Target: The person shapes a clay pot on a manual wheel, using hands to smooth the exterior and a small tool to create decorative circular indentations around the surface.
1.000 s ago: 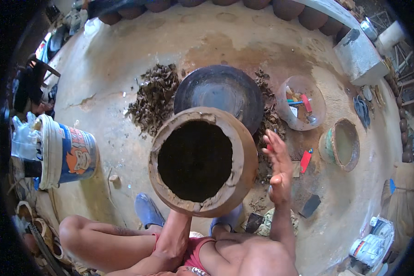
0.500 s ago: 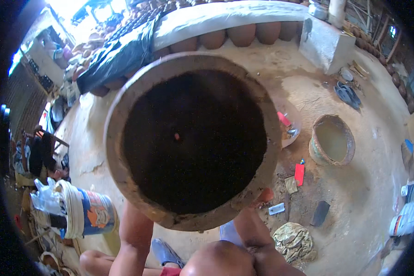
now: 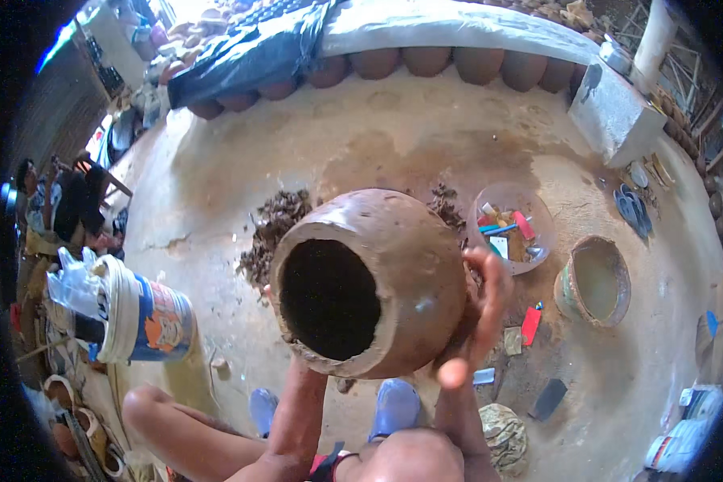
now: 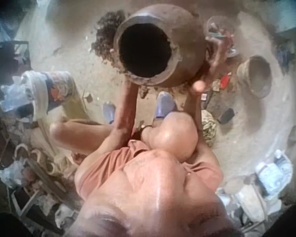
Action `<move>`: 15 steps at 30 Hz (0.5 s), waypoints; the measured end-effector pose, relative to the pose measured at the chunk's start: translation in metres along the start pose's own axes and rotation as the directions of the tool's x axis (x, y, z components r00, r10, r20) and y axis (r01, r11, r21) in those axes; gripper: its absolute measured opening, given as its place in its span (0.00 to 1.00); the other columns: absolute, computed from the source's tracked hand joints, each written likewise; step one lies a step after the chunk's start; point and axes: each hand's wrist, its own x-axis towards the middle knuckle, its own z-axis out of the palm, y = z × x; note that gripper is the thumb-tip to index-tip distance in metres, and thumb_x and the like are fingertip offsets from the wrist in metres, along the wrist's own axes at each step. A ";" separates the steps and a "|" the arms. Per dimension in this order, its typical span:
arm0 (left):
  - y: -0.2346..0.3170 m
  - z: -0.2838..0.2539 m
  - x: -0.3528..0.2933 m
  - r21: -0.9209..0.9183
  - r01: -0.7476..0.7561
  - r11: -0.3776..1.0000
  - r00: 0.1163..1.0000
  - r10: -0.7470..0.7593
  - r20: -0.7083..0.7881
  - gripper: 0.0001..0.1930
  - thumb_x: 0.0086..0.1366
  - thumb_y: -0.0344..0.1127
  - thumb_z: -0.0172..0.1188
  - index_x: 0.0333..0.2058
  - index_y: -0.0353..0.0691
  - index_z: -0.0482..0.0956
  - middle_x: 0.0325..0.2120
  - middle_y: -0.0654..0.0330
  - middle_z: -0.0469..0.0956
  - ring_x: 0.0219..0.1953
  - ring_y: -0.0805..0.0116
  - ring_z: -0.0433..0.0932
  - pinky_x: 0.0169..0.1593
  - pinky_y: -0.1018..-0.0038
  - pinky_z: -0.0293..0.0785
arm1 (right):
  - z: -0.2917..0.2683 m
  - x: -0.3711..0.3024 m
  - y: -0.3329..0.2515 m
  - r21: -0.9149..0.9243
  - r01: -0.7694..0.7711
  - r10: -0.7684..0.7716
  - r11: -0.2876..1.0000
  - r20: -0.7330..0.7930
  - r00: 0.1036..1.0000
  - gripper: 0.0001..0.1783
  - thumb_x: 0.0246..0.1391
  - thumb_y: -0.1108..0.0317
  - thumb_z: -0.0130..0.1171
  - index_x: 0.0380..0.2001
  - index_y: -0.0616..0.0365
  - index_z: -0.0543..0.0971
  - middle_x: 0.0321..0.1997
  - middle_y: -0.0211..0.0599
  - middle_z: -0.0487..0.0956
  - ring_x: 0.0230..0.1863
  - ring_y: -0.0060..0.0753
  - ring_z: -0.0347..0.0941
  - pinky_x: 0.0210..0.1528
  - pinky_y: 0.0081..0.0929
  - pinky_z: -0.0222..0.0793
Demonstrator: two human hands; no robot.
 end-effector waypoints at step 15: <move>0.012 -0.007 -0.015 0.292 0.196 0.936 0.966 -0.237 0.109 0.47 0.76 0.71 0.50 0.77 0.35 0.65 0.73 0.48 0.71 0.73 0.54 0.71 0.77 0.55 0.64 | -0.029 -0.044 0.019 0.090 -0.212 0.192 0.973 0.193 0.962 0.68 0.62 0.14 0.51 0.83 0.63 0.60 0.87 0.56 0.59 0.85 0.53 0.58 0.86 0.54 0.53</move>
